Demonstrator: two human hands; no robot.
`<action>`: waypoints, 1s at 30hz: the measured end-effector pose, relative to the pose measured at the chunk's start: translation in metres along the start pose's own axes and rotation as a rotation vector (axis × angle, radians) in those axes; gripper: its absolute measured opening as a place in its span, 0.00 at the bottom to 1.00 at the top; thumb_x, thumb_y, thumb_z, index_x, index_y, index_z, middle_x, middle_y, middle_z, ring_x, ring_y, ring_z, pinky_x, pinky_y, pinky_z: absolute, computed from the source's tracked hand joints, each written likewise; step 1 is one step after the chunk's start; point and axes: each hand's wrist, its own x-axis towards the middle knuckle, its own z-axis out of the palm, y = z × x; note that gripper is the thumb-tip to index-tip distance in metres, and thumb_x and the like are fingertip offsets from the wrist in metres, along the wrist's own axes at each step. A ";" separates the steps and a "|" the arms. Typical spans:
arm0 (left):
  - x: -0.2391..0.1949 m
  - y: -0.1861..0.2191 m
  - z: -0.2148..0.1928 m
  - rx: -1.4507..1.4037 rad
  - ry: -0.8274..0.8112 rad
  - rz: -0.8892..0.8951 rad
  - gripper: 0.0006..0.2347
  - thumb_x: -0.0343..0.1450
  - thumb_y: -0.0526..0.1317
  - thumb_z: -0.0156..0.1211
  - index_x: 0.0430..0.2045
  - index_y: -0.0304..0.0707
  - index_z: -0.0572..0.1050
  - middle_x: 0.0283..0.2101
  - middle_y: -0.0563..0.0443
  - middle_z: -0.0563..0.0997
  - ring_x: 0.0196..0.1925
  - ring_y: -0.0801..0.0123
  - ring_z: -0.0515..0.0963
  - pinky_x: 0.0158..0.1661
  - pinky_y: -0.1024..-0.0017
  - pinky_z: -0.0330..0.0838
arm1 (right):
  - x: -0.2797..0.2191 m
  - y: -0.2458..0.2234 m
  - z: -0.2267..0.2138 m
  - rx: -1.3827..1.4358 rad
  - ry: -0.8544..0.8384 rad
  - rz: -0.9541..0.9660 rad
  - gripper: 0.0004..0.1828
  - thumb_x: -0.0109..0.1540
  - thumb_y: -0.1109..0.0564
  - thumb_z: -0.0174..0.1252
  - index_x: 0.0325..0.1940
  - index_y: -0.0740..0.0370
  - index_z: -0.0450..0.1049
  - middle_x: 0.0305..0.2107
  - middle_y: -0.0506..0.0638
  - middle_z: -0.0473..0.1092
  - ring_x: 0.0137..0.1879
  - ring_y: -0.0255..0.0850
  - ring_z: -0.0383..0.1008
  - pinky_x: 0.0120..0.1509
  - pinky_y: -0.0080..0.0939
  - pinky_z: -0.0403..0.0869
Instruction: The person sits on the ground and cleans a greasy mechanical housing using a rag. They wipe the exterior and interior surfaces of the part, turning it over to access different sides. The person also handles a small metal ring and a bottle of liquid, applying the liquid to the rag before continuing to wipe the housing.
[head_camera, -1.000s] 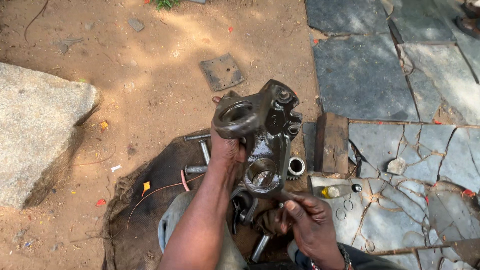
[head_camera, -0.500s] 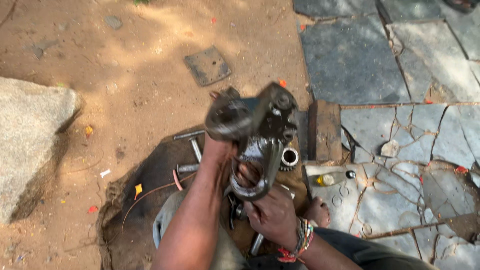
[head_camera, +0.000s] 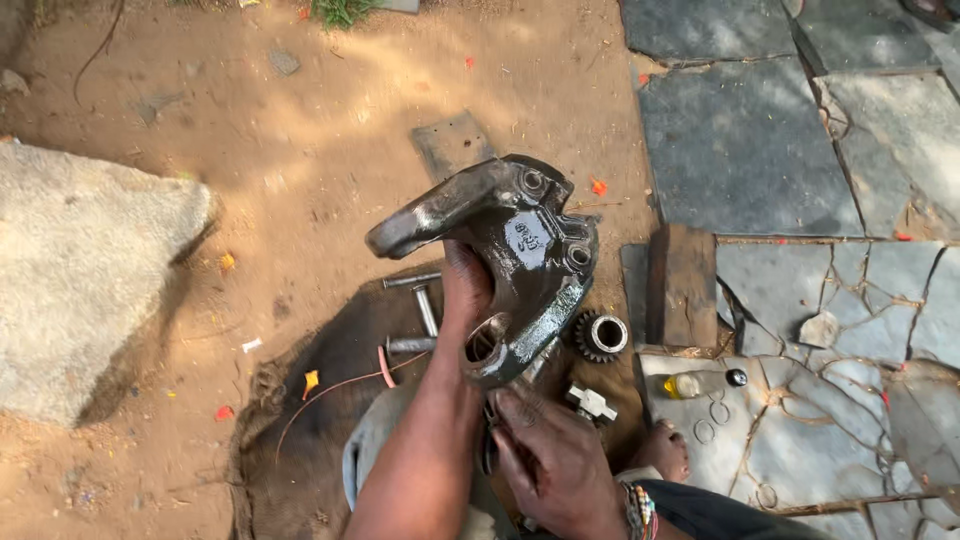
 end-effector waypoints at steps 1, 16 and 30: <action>-0.026 0.000 -0.003 0.243 -0.018 0.089 0.28 0.83 0.55 0.21 0.58 0.35 0.72 0.60 0.47 0.77 0.64 0.65 0.76 0.66 0.71 0.66 | 0.002 0.007 -0.001 -0.054 -0.100 0.086 0.09 0.62 0.61 0.61 0.44 0.67 0.73 0.36 0.64 0.72 0.41 0.59 0.76 0.43 0.52 0.75; 0.002 0.097 0.066 -1.088 0.350 -0.772 0.32 0.69 0.68 0.47 0.54 0.39 0.73 0.52 0.42 0.80 0.53 0.51 0.79 0.56 0.47 0.74 | -0.008 0.021 -0.008 -0.117 0.001 0.090 0.15 0.60 0.69 0.56 0.50 0.71 0.78 0.50 0.63 0.77 0.47 0.52 0.84 0.49 0.43 0.81; -0.018 0.056 0.069 -1.100 0.202 -0.722 0.27 0.69 0.62 0.59 0.55 0.43 0.72 0.55 0.46 0.79 0.57 0.55 0.78 0.59 0.48 0.74 | 0.004 0.006 -0.024 -0.157 0.188 0.064 0.10 0.62 0.62 0.64 0.47 0.67 0.78 0.44 0.60 0.79 0.51 0.48 0.82 0.54 0.48 0.80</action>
